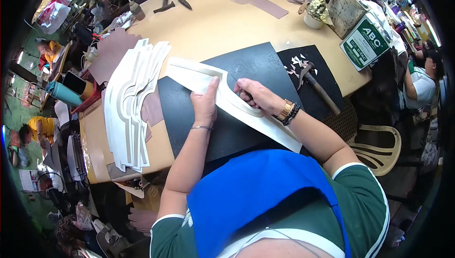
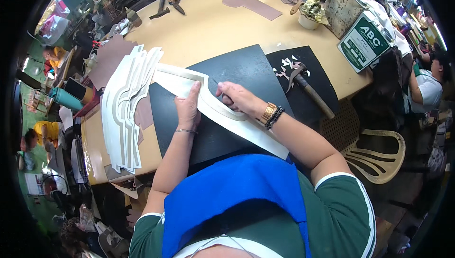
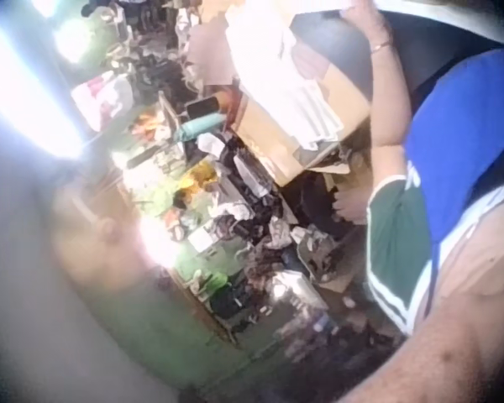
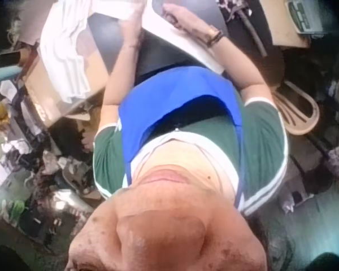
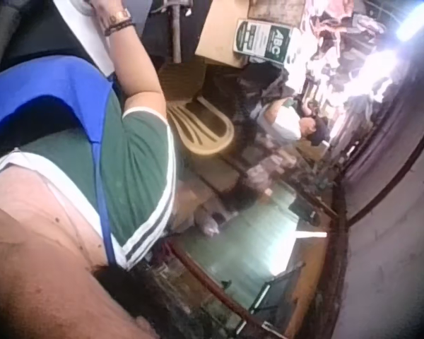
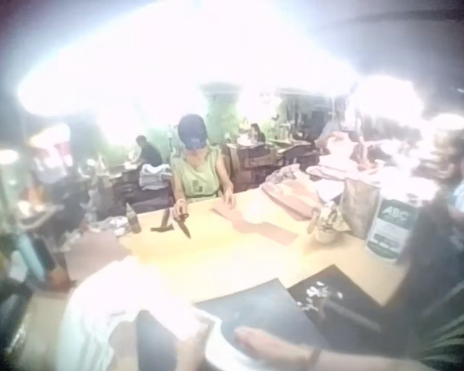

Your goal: The person assembles leather components by hand and using a hammer. They align two leather pieces, use a small tool to apply adhesive or mark edges, and then use a hammer to press the seams together on a work surface.

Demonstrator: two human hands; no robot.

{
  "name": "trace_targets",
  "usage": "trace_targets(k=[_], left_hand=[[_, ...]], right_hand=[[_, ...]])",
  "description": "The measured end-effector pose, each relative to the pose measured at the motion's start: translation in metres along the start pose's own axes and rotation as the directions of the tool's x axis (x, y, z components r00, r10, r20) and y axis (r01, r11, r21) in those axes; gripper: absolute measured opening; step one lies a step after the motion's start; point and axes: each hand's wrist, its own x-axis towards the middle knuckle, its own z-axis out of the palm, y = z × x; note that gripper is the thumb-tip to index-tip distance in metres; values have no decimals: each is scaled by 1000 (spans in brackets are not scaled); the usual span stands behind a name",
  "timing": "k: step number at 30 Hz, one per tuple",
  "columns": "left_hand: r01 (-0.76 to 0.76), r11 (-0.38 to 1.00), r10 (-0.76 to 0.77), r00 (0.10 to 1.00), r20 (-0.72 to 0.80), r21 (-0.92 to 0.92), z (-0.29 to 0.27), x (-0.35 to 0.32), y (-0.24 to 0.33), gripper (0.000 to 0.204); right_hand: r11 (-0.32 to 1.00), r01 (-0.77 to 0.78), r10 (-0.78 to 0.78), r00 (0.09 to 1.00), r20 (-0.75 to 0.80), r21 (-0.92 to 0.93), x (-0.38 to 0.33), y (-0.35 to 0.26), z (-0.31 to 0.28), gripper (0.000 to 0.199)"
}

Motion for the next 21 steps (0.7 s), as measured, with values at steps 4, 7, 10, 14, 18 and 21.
trace_targets(k=[4,7,10,14,18,21], left_hand=[[-29,997,29,1000,1,65,2,-2,-1,27],[-52,994,49,998,36,94,3,-5,-2,26],[-69,992,65,997,37,110,3,-5,-5,25],[-73,990,71,997,20,124,7,-7,-4,24],[-72,989,70,997,22,128,6,-6,-5,25],[-79,987,76,997,32,138,5,-7,-5,25]], right_hand=[[998,-14,9,997,-78,-58,1,-9,18,38],[1000,12,-9,995,-100,22,4,-9,24,37],[994,57,-48,994,-100,92,6,-8,27,37],[991,71,-60,993,-105,110,6,-6,29,35],[973,99,-79,992,-103,209,16,6,29,35],[948,116,-80,988,-132,295,15,5,36,35]])
